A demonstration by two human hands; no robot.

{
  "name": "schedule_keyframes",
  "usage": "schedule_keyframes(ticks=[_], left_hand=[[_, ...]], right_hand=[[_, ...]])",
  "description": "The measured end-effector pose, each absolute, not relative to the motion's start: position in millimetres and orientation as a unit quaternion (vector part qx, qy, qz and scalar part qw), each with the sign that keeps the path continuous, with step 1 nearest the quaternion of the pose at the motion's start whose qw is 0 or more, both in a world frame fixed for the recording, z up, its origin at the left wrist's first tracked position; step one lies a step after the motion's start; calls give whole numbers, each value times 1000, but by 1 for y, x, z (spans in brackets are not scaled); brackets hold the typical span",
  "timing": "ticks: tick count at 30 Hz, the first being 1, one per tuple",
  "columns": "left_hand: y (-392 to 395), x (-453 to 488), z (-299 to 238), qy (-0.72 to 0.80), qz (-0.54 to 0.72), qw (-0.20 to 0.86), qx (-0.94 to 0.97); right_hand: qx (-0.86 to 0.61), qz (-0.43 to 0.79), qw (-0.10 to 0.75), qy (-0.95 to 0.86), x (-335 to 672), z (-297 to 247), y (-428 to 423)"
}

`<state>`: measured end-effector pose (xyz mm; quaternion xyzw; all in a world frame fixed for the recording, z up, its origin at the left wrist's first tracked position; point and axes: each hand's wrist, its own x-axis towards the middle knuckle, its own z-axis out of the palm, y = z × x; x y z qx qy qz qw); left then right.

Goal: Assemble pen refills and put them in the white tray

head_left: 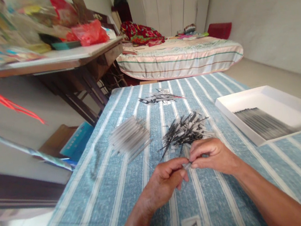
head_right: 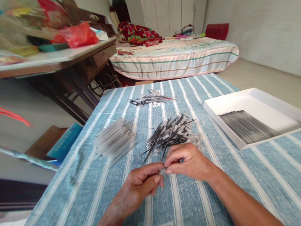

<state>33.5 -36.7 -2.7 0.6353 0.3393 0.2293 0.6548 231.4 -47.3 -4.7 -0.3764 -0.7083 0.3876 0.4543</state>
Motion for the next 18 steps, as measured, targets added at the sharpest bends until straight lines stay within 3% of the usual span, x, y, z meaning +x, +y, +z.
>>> schedule_keyframes(ticks=[10,18], left_hand=[[-34,32,-1,334,202,639,663],[-33,29,-6,345,202,642,655]], right_hand=[[-385,398,420,-719,232,-9,-46],[-400,483,405,-665,232,-10,-48]])
